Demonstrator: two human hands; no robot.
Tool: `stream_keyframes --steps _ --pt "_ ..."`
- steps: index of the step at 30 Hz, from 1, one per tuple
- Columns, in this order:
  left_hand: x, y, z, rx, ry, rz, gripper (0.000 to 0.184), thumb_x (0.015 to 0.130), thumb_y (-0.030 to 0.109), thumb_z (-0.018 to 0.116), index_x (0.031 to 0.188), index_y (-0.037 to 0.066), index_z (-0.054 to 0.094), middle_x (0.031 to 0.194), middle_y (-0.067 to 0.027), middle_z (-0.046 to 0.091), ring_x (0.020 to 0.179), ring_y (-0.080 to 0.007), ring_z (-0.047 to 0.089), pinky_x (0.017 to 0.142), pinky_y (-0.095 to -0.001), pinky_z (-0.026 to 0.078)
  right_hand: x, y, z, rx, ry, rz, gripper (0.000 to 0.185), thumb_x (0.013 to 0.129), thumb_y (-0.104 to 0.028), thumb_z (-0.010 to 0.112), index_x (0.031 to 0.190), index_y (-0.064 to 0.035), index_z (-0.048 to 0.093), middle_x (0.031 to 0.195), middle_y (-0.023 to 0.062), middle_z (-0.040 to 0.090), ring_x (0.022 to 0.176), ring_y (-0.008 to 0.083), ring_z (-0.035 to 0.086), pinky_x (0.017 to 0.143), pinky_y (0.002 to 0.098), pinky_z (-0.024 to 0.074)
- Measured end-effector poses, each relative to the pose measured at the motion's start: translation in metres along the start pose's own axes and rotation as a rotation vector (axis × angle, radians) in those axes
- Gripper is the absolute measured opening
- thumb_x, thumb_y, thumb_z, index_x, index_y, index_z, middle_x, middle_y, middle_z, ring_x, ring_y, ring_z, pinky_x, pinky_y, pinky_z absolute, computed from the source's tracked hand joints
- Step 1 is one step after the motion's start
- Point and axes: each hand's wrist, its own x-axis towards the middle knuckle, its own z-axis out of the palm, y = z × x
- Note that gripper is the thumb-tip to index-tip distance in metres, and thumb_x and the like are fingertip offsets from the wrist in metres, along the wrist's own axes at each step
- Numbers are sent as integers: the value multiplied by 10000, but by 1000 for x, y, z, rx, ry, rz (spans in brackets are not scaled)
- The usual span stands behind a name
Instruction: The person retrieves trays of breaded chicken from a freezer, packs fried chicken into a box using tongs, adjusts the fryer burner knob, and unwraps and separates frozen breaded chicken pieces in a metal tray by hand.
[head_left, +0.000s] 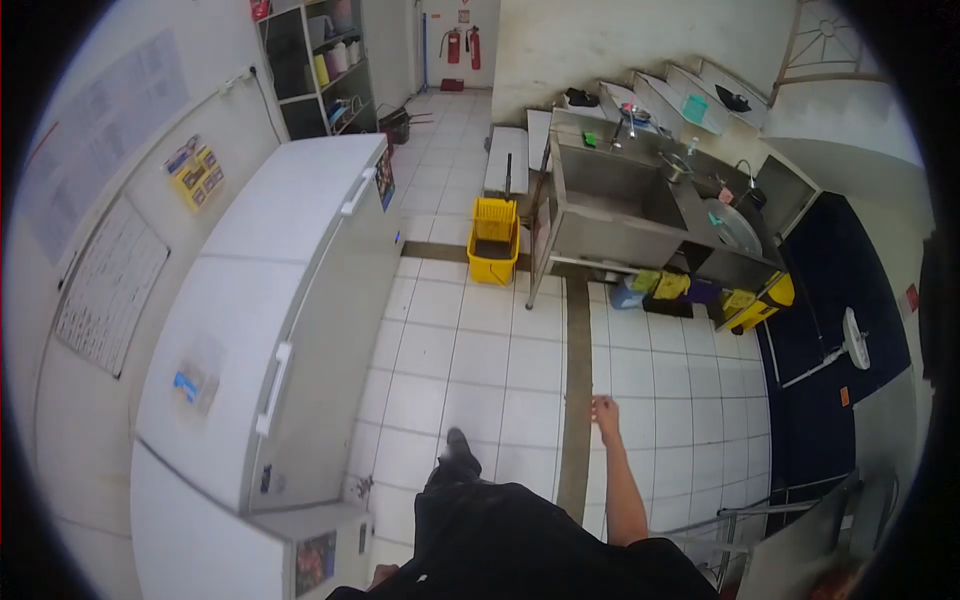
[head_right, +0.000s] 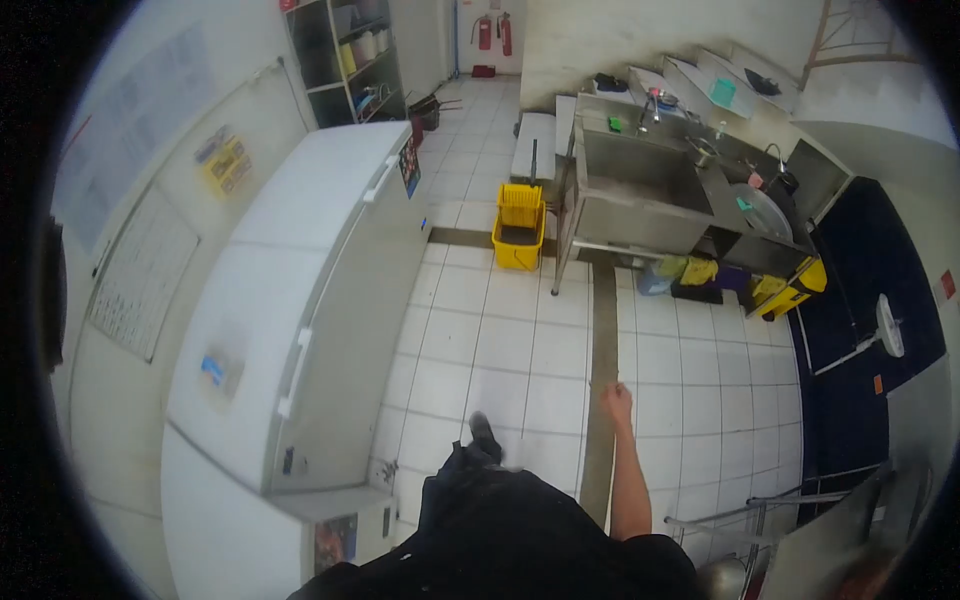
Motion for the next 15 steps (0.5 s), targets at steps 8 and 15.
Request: stream_keyframes --steps 8,15 --pt "412 252 -284 417 445 569 273 824 271 559 831 35 696 890 -173 685 847 -352 655 743 -452 510 92 245 79 -81 -450 785 380 899 -327 554 1089 -9 637 1007 150 663 945 282 621 784 453 474" --pt "537 541 -512 -745 391 478 240 913 249 533 1027 81 661 888 -116 690 844 -254 669 749 -359 523 178 4 114 -277 -397 817 273 901 -290 505 1054 -71 561 887 101 639 692 253 615 649 434 520"
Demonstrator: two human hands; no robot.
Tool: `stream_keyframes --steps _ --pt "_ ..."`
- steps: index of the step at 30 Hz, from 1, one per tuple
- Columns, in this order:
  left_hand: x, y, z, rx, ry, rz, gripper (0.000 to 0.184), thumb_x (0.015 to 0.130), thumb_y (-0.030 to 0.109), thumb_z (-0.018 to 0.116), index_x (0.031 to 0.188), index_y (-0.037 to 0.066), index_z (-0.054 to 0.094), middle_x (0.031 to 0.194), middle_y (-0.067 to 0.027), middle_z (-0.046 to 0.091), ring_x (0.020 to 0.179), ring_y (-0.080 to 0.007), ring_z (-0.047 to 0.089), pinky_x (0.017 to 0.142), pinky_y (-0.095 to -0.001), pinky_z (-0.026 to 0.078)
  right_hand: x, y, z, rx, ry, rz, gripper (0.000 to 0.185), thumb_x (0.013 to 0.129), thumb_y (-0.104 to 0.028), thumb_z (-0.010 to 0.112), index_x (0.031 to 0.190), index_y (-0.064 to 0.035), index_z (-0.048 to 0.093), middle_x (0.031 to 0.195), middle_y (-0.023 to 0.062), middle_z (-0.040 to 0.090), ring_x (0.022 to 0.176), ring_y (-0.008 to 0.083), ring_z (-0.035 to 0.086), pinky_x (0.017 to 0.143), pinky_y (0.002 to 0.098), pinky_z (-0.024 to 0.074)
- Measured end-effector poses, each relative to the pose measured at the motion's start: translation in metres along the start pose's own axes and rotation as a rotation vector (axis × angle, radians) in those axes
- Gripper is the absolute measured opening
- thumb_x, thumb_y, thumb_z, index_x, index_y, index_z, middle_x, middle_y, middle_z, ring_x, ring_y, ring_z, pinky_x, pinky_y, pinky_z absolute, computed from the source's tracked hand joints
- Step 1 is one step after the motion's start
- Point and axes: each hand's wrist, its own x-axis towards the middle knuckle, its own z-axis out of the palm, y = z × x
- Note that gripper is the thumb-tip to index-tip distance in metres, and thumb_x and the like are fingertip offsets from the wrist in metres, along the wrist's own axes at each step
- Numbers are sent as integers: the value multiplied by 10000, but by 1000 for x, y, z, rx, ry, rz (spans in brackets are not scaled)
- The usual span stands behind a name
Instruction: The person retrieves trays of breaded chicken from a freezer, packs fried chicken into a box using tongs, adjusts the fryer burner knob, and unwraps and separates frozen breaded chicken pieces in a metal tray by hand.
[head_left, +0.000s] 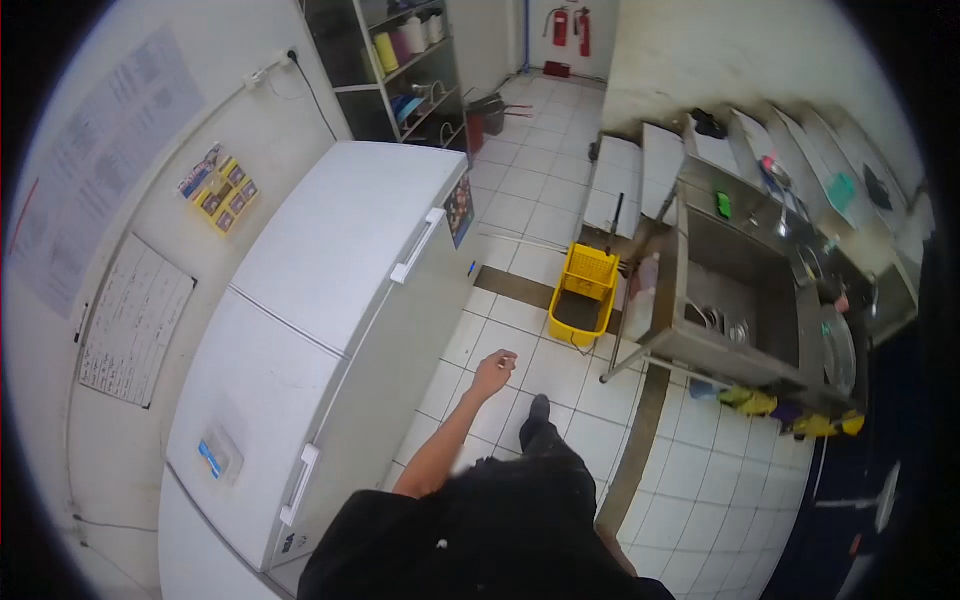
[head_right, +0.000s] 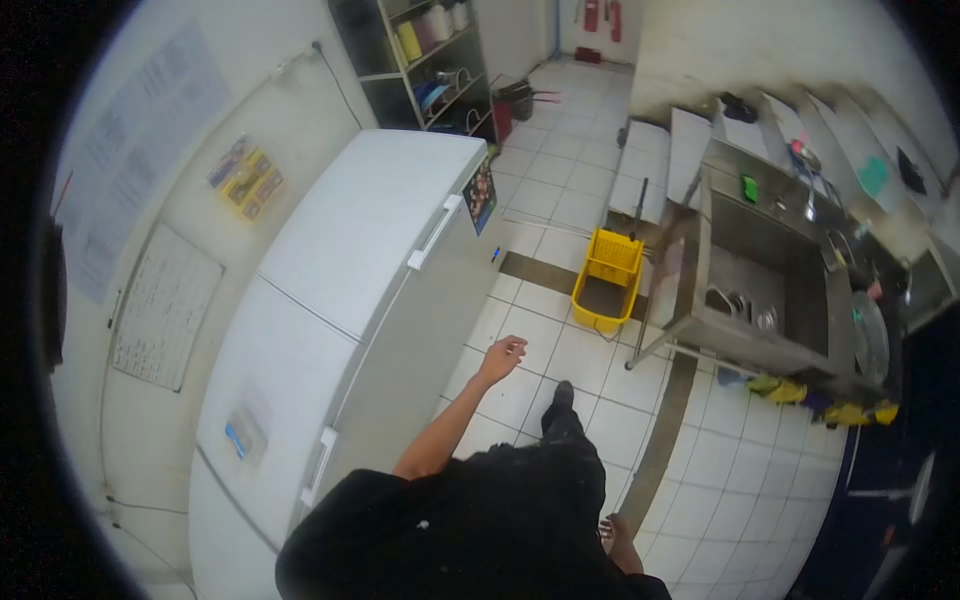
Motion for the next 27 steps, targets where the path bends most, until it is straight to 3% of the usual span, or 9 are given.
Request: stream_keyframes --steps 3,9,11,15,17,19,21,23,27 --pt "73 -7 8 307 -45 140 257 924 286 500 1018 96 646 871 -102 689 813 -250 665 750 -379 518 59 -145 -37 -40 28 -98 249 909 -263 486 1004 -53 580 853 107 647 665 245 622 606 421 516" --pt "85 -19 -7 321 -9 -242 290 896 333 543 1028 107 670 958 -143 690 918 -314 657 817 -402 510 219 -489 -82 -60 156 -594 256 924 -211 450 902 -17 616 786 120 664 612 231 638 520 394 507" --pt "124 -48 -21 14 12 -354 292 891 327 553 1029 103 678 963 -150 688 926 -310 655 816 -399 511 238 -615 -69 112 153 -664 238 938 -189 472 996 9 592 761 97 641 562 155 600 501 300 492" --pt "233 -8 -53 269 89 -359 290 891 313 555 1035 92 675 935 -147 690 892 -308 661 806 -392 513 176 -800 -15 150 110 -766 246 966 -217 468 1039 -9 578 721 55 589 558 126 558 525 238 468" --pt "300 4 -67 245 144 -241 281 897 307 547 1029 93 674 922 -149 689 875 -318 660 801 -403 511 182 -832 1 118 139 -786 250 973 -235 473 1035 -14 575 716 44 574 564 117 548 538 225 462" --pt "381 30 -89 241 174 -181 273 899 300 543 1024 94 672 920 -151 689 870 -326 659 800 -410 510 235 -838 1 87 -62 -824 276 969 -283 502 1034 -25 576 727 45 574 623 104 566 570 221 465" --pt "466 74 -103 255 85 -173 265 900 284 538 1025 86 660 935 -162 684 888 -343 654 808 -424 506 255 -827 17 55 132 -719 293 967 -312 504 1017 -33 578 712 43 569 633 108 567 569 246 477" --pt "545 90 -107 476 2 -111 253 898 272 541 1039 90 646 937 -155 686 881 -329 659 809 -422 507 234 -804 22 95 40 -455 314 947 -350 529 976 -45 601 735 57 604 673 141 593 596 288 481" --pt "685 148 -109 280 -64 -29 235 893 251 530 1041 100 633 931 -146 684 850 -326 656 785 -422 510 235 -777 27 7 -3 -200 288 929 -338 547 968 -59 605 759 68 614 681 162 594 598 306 465"
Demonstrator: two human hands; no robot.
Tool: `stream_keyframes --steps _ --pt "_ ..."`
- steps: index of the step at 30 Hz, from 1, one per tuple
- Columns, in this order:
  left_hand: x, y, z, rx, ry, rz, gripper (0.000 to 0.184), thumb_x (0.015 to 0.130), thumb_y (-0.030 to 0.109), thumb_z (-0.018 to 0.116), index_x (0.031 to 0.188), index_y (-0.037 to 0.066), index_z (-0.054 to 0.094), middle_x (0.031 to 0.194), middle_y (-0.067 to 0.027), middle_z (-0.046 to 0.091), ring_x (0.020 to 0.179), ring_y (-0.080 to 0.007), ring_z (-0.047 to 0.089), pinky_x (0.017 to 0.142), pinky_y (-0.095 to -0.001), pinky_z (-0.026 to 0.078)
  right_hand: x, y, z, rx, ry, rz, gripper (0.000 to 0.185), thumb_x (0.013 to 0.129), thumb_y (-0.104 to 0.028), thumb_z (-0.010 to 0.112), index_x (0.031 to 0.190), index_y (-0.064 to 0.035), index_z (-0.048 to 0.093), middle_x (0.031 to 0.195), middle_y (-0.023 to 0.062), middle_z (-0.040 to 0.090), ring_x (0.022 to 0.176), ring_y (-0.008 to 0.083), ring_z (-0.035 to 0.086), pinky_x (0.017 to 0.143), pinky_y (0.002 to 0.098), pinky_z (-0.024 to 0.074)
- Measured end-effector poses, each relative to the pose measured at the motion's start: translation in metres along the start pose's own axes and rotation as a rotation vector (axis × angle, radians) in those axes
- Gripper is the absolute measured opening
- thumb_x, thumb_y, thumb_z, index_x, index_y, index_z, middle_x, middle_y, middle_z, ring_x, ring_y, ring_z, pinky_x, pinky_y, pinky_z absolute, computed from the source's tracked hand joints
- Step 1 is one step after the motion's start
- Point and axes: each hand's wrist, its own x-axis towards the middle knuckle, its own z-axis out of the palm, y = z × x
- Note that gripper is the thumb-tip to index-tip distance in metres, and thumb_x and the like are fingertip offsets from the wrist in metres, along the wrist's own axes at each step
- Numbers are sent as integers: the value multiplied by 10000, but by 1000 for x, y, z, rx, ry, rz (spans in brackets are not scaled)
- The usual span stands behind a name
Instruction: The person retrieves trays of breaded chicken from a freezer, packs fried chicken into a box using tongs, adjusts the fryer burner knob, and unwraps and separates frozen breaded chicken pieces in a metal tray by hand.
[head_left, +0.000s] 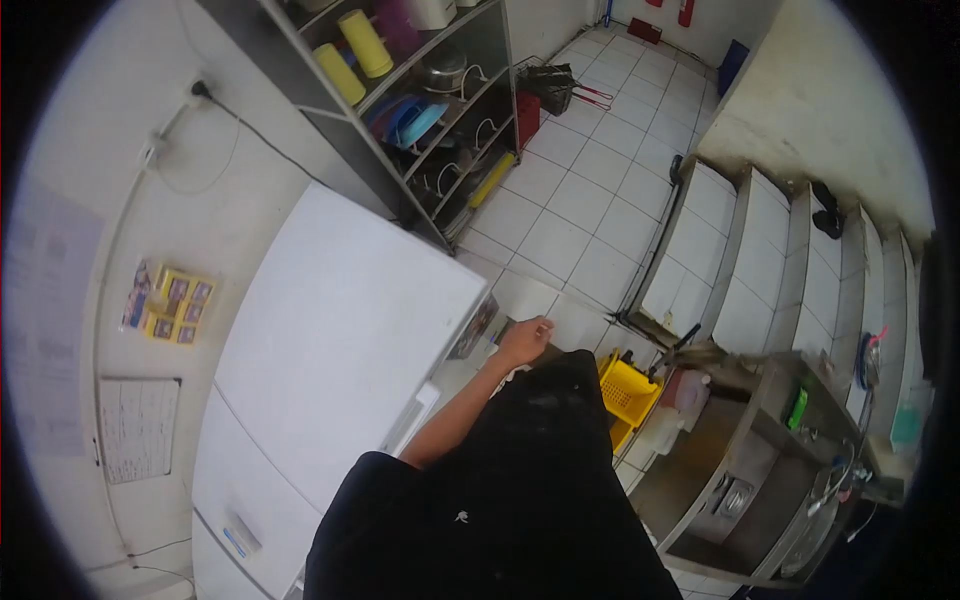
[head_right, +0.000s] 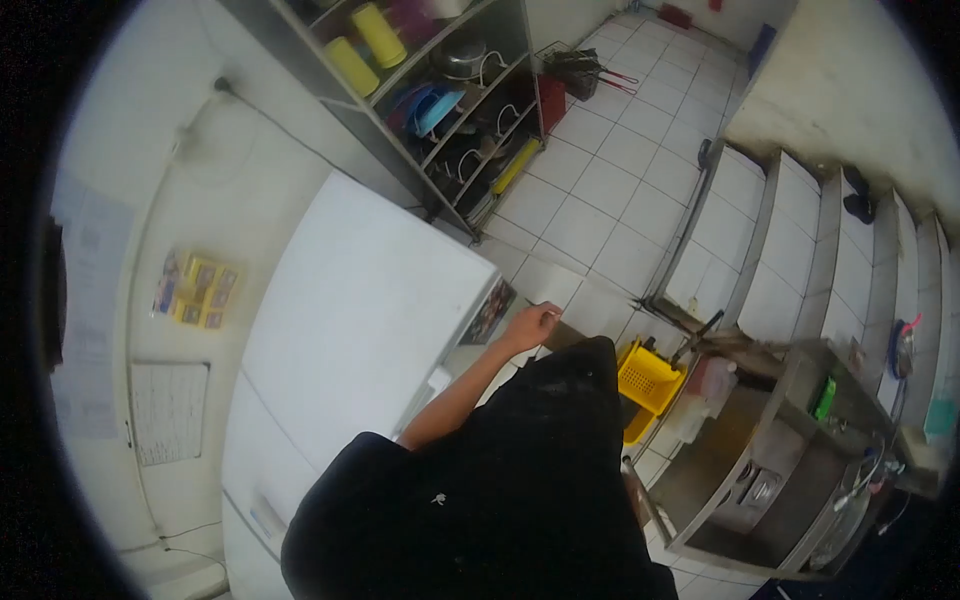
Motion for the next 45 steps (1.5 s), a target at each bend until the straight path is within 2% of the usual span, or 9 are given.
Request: stream_keyframes --steps 9,14,16,19,23,30,35,42,45 --pt "181 -86 80 173 27 -347 283 886 313 494 981 102 657 988 -163 670 928 -378 632 830 -471 497 134 -172 -34 -168 -4 0 233 908 -262 541 1008 -56 588 826 104 629 733 209 612 618 345 474" --pt "186 -93 81 161 -126 -641 280 877 319 522 947 98 678 1009 -159 672 948 -378 630 852 -482 496 301 -358 -79 -1233 503 -1284 216 897 -220 538 1029 -55 579 864 123 638 762 235 622 629 367 479" --pt "212 -96 71 -160 -16 -591 250 872 290 550 970 99 680 1006 -152 678 962 -359 634 853 -461 501 255 -512 -48 8 -15 -452 311 956 -287 507 1142 -46 575 990 97 628 833 196 636 727 327 508" --pt "243 -132 73 -248 -37 -659 230 867 270 572 974 101 684 979 -148 685 960 -340 642 845 -441 507 185 -636 1 94 61 -531 307 977 -286 490 1140 -40 574 975 86 623 844 168 628 747 283 502" --pt "297 -220 63 -189 -65 -730 254 865 290 560 913 81 695 942 -162 684 923 -341 652 822 -439 510 204 -594 21 -337 246 -633 276 988 -213 449 1029 19 592 958 101 611 900 187 557 818 310 436" --pt "450 -411 -18 139 59 -751 301 895 270 510 962 3 635 918 -205 662 910 -383 633 783 -466 505 170 -314 -34 -465 81 570 315 921 -288 515 1000 4 602 806 172 634 674 249 624 544 367 495" --pt "541 -587 -71 218 337 -1180 593 888 382 548 1294 -39 448 1364 -252 432 1203 -399 471 984 -463 413 151 -329 9 -213 298 812 307 921 -289 505 1010 -10 596 757 139 621 604 189 607 465 318 470" --pt "563 -606 -107 869 -12 -887 395 826 256 641 1163 67 557 1009 -154 624 944 -366 615 868 -492 472 203 -403 87 -263 224 595 430 923 -434 540 1072 -32 575 803 129 647 654 204 656 552 316 525" --pt "556 -573 -108 938 464 -603 247 860 235 633 1018 46 655 940 -124 645 937 -322 627 736 -427 518 217 -425 101 -261 211 521 429 929 -439 530 1064 -35 574 805 122 648 658 199 655 562 307 524"
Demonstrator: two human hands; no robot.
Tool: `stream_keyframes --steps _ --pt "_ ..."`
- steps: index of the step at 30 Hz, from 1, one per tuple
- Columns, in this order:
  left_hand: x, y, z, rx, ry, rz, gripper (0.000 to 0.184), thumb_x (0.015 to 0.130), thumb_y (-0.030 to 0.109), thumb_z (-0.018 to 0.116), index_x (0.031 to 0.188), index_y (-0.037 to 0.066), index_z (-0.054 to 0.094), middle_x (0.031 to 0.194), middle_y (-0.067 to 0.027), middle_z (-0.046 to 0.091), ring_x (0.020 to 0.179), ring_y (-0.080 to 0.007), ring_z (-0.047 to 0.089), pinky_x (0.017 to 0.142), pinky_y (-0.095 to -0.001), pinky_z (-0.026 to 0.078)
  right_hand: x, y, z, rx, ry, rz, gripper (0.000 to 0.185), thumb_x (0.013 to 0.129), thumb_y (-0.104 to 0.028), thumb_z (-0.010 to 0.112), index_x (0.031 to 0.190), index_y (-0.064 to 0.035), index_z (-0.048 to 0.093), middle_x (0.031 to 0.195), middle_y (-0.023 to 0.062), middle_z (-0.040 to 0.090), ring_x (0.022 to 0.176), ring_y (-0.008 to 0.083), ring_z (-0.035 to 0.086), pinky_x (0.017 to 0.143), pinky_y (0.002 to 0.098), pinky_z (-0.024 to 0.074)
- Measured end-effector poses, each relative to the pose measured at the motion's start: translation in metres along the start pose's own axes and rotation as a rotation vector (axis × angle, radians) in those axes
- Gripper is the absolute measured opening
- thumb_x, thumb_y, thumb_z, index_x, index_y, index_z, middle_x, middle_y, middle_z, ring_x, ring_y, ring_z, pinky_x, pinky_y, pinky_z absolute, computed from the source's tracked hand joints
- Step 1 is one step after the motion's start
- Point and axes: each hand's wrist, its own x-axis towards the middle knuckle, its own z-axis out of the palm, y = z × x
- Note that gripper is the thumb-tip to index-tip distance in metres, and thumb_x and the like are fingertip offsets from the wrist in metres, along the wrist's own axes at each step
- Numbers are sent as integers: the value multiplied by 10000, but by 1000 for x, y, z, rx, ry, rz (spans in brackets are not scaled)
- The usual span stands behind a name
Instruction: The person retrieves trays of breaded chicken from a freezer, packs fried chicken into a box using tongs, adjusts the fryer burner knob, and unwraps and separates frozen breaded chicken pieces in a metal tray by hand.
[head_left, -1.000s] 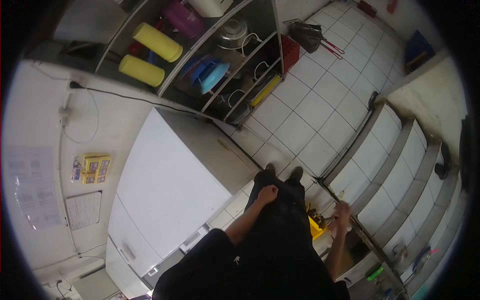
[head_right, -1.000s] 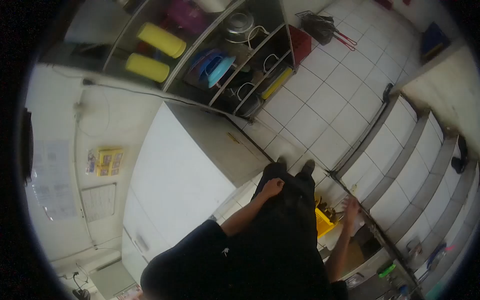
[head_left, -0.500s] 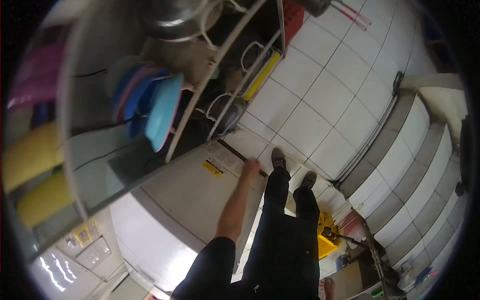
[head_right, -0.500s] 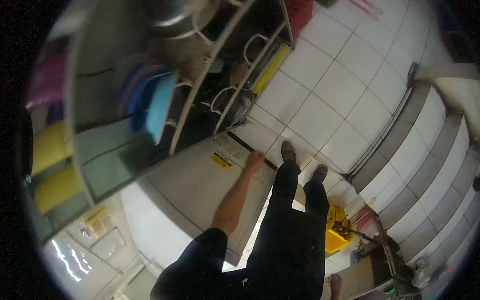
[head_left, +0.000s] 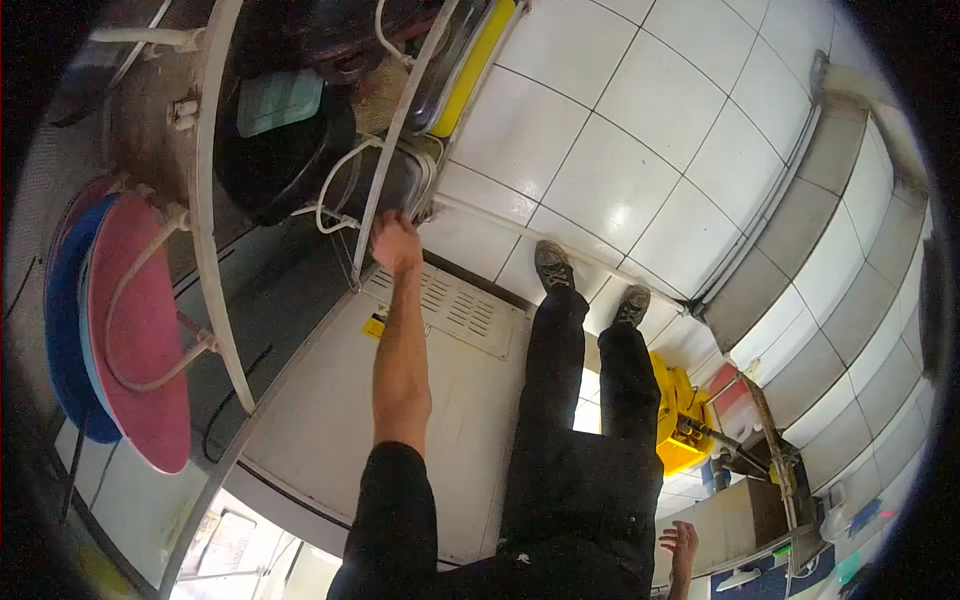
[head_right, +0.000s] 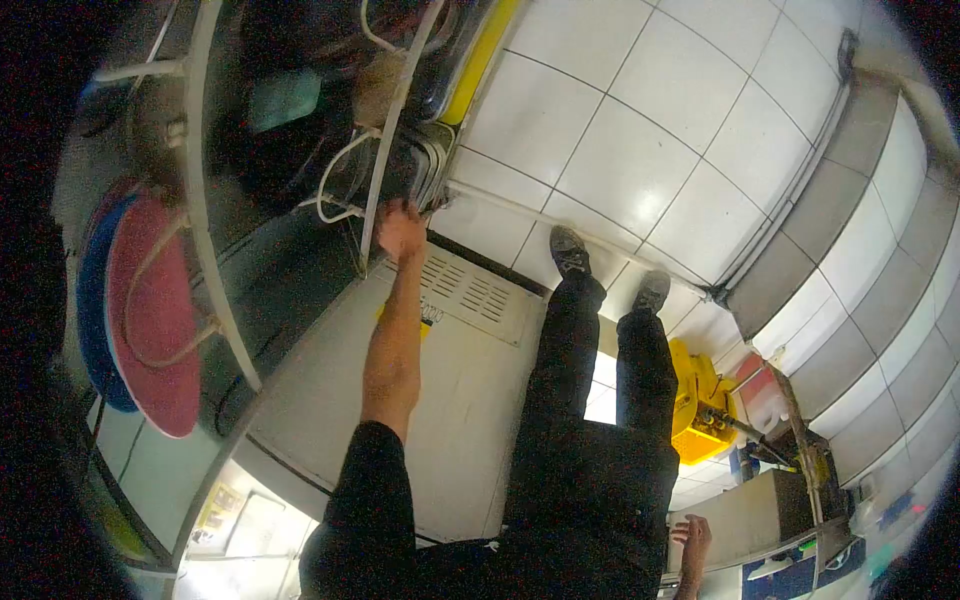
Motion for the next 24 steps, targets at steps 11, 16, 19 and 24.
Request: stream_keyframes --steps 11,16,19,24 --pt "-14 5 14 -418 234 -739 390 833 310 694 975 -33 574 894 -242 636 782 -394 642 658 -460 506 4 -6 -12 -53 46 52 405 942 -432 514 1062 -51 577 816 102 646 668 177 650 577 275 512" --pt "-10 -2 47 -665 266 -924 333 825 289 706 842 -4 549 761 -175 631 694 -370 626 634 -435 502 9 -4 -11 4 13 7 380 949 -408 509 1063 -52 578 798 99 650 653 177 653 566 284 520" --pt "-24 -52 138 -785 350 -740 335 826 298 707 827 -3 559 726 -146 626 668 -362 616 652 -425 502 5 -1 -9 0 31 -33 368 946 -397 516 1059 -53 580 784 105 653 640 181 655 554 283 523" --pt "-73 -4 69 -545 -472 -8 323 834 303 680 971 14 635 905 -141 663 911 -319 625 831 -402 490 13 2 -12 -25 11 22 335 969 -355 482 1059 -44 569 808 112 650 661 185 653 565 280 523"
